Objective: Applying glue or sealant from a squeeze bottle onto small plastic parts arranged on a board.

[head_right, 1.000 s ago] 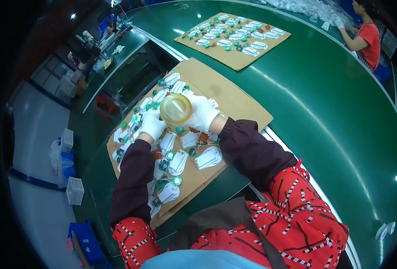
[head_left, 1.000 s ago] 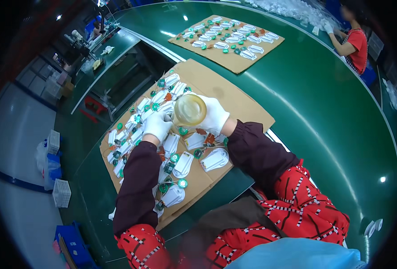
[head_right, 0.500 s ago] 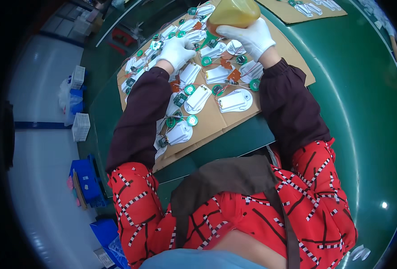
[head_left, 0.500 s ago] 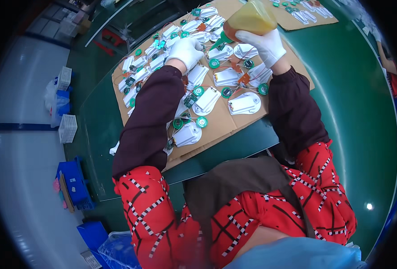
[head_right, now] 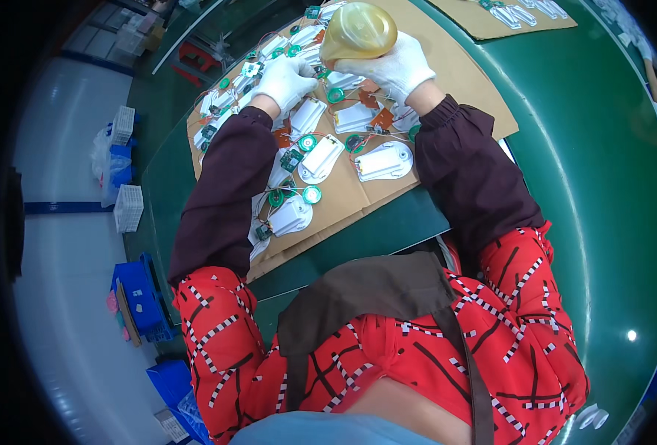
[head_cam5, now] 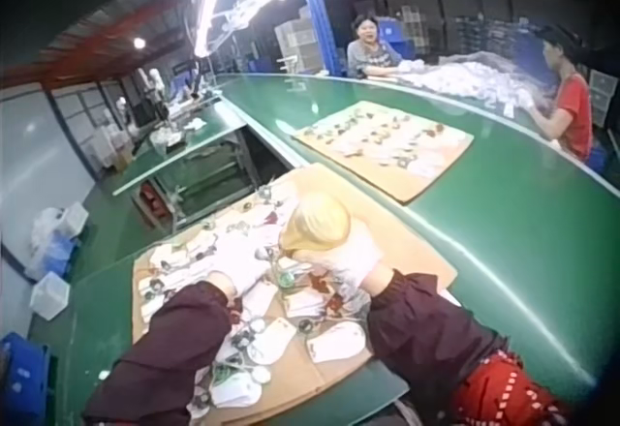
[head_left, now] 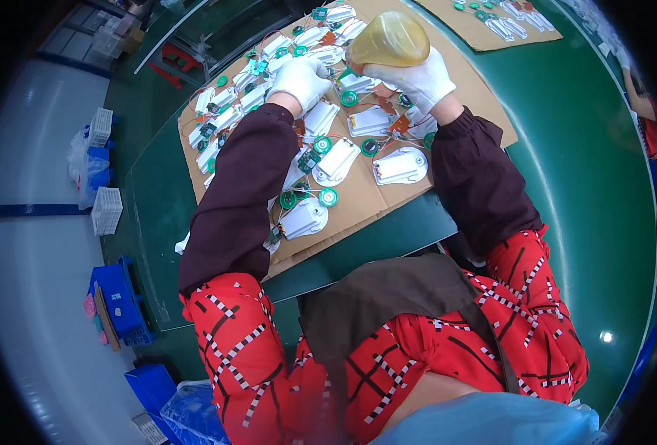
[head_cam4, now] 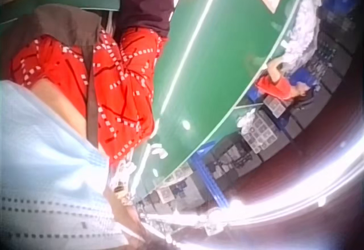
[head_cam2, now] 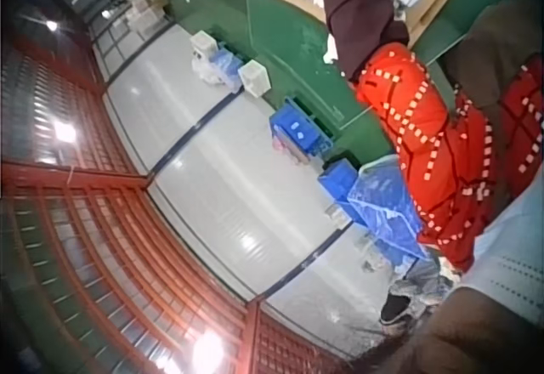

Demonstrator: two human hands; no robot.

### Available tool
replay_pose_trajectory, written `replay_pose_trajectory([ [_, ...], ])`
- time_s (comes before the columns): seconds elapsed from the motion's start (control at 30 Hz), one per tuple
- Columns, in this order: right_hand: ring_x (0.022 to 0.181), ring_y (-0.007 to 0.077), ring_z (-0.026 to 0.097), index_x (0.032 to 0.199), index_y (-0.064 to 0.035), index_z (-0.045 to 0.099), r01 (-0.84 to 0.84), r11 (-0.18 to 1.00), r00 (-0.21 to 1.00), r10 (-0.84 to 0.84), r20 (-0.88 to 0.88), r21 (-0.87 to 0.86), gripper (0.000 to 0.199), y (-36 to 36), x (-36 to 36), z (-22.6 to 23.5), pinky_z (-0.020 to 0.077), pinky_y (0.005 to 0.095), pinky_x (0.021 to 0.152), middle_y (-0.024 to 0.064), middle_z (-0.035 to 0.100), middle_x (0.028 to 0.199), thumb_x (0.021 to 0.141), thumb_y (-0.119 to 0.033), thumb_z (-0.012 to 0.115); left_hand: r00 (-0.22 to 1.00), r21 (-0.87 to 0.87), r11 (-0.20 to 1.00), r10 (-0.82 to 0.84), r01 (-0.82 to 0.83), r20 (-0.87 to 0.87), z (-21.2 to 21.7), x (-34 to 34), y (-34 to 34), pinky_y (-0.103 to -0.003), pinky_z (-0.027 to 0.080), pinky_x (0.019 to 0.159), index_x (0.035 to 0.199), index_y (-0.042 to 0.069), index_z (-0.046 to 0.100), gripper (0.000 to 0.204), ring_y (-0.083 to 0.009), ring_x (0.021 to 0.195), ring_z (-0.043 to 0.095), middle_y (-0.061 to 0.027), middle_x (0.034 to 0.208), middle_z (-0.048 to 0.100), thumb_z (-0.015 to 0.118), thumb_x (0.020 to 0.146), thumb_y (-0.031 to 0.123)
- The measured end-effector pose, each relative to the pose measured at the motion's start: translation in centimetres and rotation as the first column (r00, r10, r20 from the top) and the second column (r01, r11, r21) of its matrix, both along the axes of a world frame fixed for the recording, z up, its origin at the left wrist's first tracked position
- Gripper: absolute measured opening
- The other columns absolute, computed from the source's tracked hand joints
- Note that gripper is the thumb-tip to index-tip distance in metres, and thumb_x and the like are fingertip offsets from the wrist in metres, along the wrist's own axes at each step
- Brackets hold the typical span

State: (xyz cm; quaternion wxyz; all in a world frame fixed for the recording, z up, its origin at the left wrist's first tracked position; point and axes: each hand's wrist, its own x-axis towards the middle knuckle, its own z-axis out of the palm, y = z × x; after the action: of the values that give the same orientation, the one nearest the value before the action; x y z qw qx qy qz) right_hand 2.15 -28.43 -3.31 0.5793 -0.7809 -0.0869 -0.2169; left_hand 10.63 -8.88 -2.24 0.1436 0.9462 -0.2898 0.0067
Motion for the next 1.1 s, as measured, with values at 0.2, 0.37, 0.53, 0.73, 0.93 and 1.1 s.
replay_pose_trajectory([
  [0.2, 0.085, 0.0167, 0.061, 0.1, -0.0046, 0.059, 0.032, 0.999, 0.999, -0.032, -0.015, -0.019, 0.052, -0.2, 0.3, -0.3, 0.049, 0.0272, 0.075, 0.007, 0.063, 0.093, 0.063, -0.036, 0.077, 0.999, -0.003, 1.0, 0.027, -0.027, -0.032, 0.4, -0.2, -0.3, -0.028, 0.048, 0.06, 0.078, 0.002, 0.065, 0.02, -0.0164, 0.06, 0.06, -0.01, 0.067, 0.063, 0.065, 0.066, 0.017],
  [0.37, 0.085, 0.0168, 0.061, 0.101, -0.0043, 0.059, 0.031, 0.996, 0.999, -0.028, 0.038, -0.079, 0.053, -0.1, 0.1, -0.2, 0.049, 0.0278, 0.076, 0.0076, 0.063, 0.094, 0.063, -0.036, 0.077, 0.998, -0.032, 0.999, 0.035, -0.037, -0.06, 0.3, -0.3, -0.3, -0.028, 0.047, 0.057, 0.08, 0.001, 0.065, 0.018, -0.0144, 0.058, 0.06, -0.0082, 0.065, 0.062, 0.064, 0.069, 0.015],
  [0.53, 0.087, 0.0172, 0.061, 0.102, -0.0043, 0.058, 0.013, 0.999, 1.0, -0.012, 0.015, -0.052, 0.054, 0.0, -0.7, 0.4, 0.0487, 0.0282, 0.078, 0.008, 0.063, 0.096, 0.063, -0.036, 0.077, 0.993, -0.019, 0.998, 0.064, -0.066, -0.097, 0.3, -0.3, -0.6, -0.027, 0.047, 0.054, 0.081, 0.001, 0.065, 0.017, -0.0135, 0.055, 0.059, -0.0081, 0.065, 0.063, 0.064, 0.07, 0.015],
  [0.73, 0.087, 0.0175, 0.061, 0.104, -0.0036, 0.058, 0.026, 1.0, 1.0, -0.026, -0.005, 0.013, 0.056, 0.0, -0.7, 0.4, 0.0485, 0.0274, 0.078, 0.0087, 0.063, 0.097, 0.063, -0.035, 0.077, 0.998, -0.014, 0.999, 0.034, -0.035, -0.059, 0.2, -0.2, -0.3, -0.027, 0.047, 0.055, 0.079, 0.001, 0.065, 0.017, -0.0132, 0.055, 0.06, -0.0082, 0.065, 0.063, 0.063, 0.07, 0.015],
  [0.93, 0.084, 0.0173, 0.062, 0.102, -0.0028, 0.059, 0.031, 0.999, 0.999, -0.03, -0.037, 0.017, 0.053, -0.3, 0.0, 0.1, 0.0487, 0.0265, 0.076, 0.0089, 0.064, 0.094, 0.064, -0.035, 0.076, 0.998, -0.015, 0.999, 0.029, -0.029, -0.049, 0.1, 0.1, -0.2, -0.027, 0.048, 0.057, 0.077, 0.001, 0.065, 0.017, -0.0145, 0.058, 0.06, -0.0085, 0.065, 0.063, 0.064, 0.069, 0.017],
  [1.1, 0.081, 0.0185, 0.063, 0.102, -0.003, 0.06, 0.041, 0.998, 0.996, -0.037, -0.076, 0.049, 0.05, -0.8, -0.1, 0.2, 0.0495, 0.028, 0.074, 0.0083, 0.064, 0.091, 0.065, -0.033, 0.075, 1.0, -0.011, 1.0, 0.02, -0.021, -0.011, 0.3, -0.4, -0.4, -0.028, 0.047, 0.059, 0.076, 0.002, 0.065, 0.017, -0.0162, 0.058, 0.06, -0.0089, 0.066, 0.063, 0.064, 0.068, 0.017],
])
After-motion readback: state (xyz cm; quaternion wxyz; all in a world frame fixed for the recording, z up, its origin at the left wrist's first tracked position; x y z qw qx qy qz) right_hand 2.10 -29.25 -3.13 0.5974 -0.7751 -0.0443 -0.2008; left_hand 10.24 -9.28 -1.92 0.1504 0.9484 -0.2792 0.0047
